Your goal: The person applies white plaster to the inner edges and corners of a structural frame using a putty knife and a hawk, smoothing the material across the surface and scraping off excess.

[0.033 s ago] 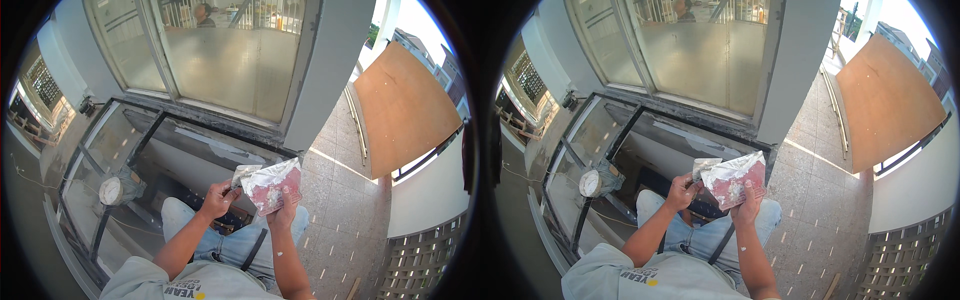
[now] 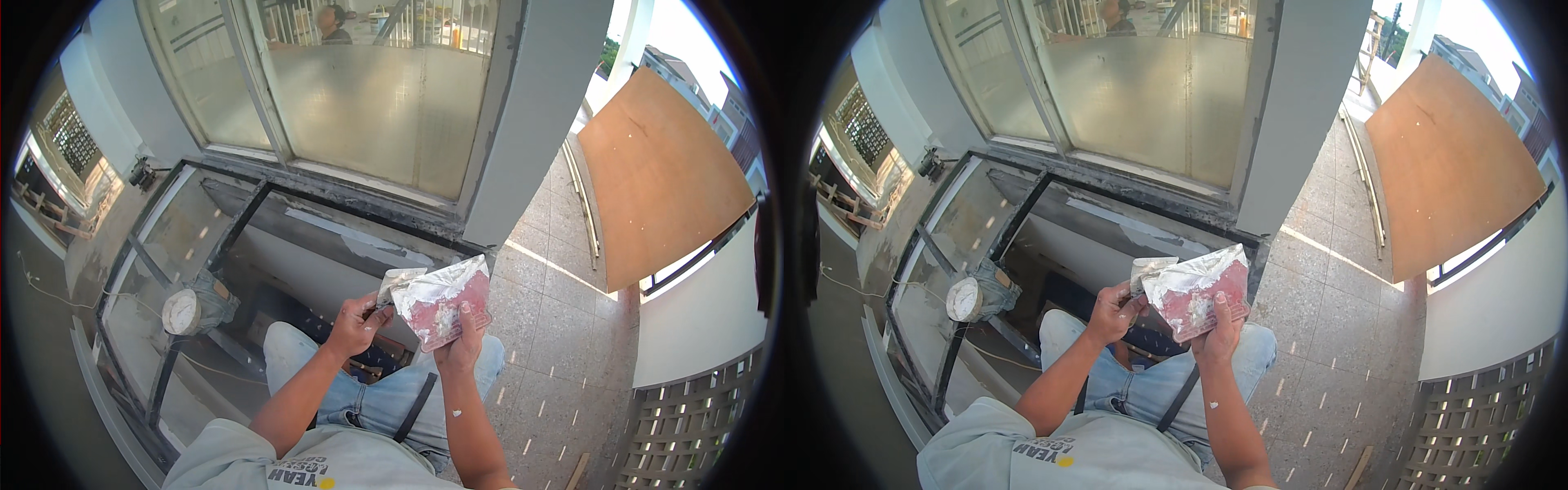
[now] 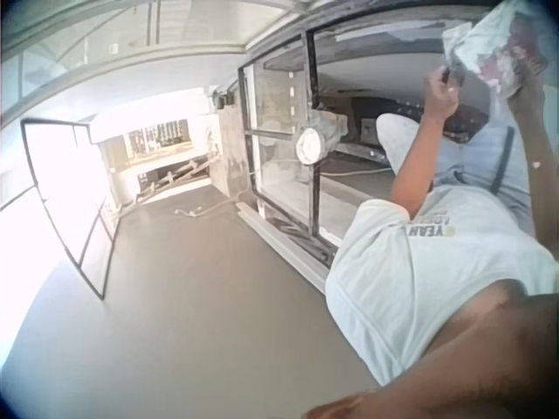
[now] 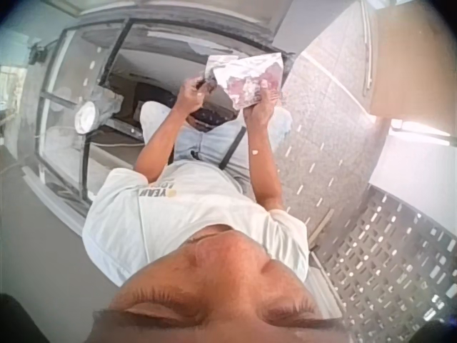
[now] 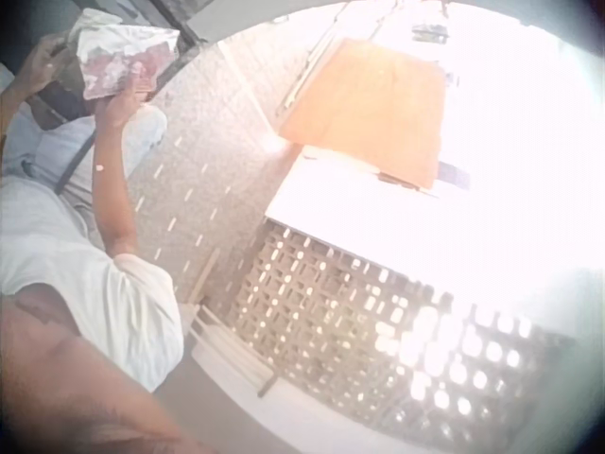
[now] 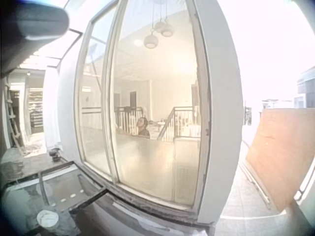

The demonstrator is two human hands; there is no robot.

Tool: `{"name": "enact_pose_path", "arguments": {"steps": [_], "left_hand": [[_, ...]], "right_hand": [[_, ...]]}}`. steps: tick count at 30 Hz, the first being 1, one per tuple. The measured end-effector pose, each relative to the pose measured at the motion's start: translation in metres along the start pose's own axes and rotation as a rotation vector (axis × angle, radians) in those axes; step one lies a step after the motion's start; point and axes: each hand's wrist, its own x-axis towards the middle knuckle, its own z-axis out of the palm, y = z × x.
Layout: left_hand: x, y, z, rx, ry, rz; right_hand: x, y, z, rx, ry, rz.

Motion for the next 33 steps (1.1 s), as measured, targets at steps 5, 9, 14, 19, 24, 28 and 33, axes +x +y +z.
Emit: {"name": "enact_pose_path", "arguments": {"steps": [5, 9, 14, 19, 24, 28, 33], "left_hand": [[-0.002, -0.009, -0.009, 0.065, 0.061, 0.081], [-0.004, -0.014, -0.015, 0.168, 0.062, 0.112], [-0.014, -0.032, -0.024, 0.297, -0.274, 0.255], [-0.002, -0.003, -0.044, -0.113, -0.039, -0.191], [0.001, 0.058, -0.049, -0.49, -0.117, -0.244], [0.0, 0.067, -0.037, -0.518, -0.162, -0.363], [0.002, 0.056, -0.038, -0.797, -0.135, -0.472]], "right_hand": [[0.004, 0.007, 0.012, -0.007, -0.036, 0.034], [0.006, 0.003, 0.019, 0.005, -0.043, 0.058], [0.013, -0.014, 0.031, 0.132, -0.085, 0.034], [0.02, -0.038, 0.006, -0.186, -0.197, -0.186], [0.03, -0.033, -0.017, -0.353, -0.2, -0.284], [0.032, -0.042, -0.018, -0.742, -0.231, -0.429], [0.034, -0.041, 0.002, -0.83, -0.44, -0.641]]}}
